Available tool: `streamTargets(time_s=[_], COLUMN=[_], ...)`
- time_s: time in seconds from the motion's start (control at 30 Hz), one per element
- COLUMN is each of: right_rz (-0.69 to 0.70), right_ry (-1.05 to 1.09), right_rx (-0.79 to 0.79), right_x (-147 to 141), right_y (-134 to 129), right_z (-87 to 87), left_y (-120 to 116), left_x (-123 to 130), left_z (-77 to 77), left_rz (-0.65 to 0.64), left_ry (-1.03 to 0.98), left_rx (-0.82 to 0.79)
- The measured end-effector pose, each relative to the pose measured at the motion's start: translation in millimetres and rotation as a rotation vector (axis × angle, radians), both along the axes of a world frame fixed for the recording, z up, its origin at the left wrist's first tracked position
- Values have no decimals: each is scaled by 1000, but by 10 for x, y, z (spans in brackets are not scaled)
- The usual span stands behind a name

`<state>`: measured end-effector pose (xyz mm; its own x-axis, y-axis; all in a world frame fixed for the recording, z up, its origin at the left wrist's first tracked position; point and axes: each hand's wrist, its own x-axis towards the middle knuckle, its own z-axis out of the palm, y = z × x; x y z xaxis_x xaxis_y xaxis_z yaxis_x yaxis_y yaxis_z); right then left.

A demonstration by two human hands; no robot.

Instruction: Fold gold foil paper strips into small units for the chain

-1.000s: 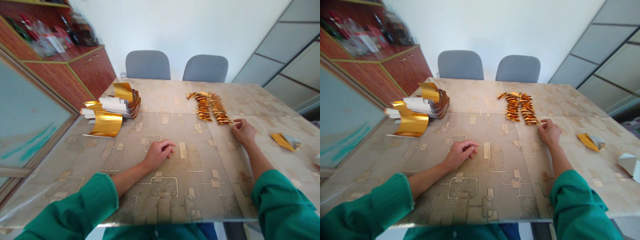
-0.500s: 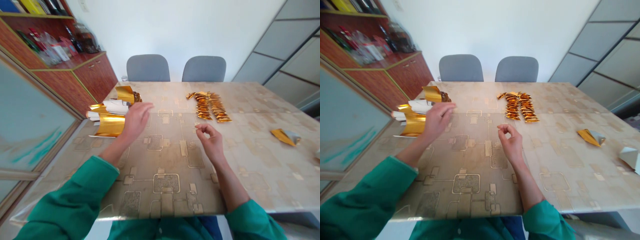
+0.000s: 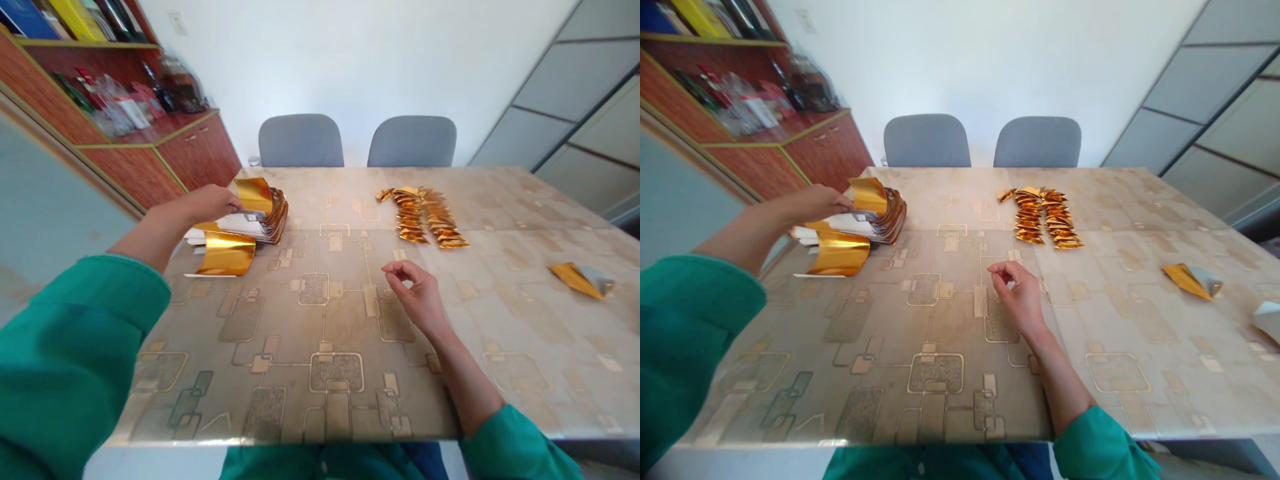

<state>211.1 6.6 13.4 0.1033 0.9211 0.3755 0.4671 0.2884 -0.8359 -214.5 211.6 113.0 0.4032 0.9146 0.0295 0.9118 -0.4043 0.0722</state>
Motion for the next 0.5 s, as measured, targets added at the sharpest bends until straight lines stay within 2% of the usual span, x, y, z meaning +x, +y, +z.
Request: streamTargets(time_s=[0.23,0.37,0.4,0.5], right_rz=[6,14,27,128], right_ry=[-20,-5,8,97], right_rx=[6,5,-10,-146], right_x=[26,14,6,-27], right_y=[0,-9,-14,-35], right_z=[-10,5,14,52], left_y=[-61,-280,-369,-695], left_x=[2,132,206,525], left_z=[90,189,215,219], left_rz=[90,194,185,47], left_ry=[58,75,71,-47], left_rx=[204,395,439,486])
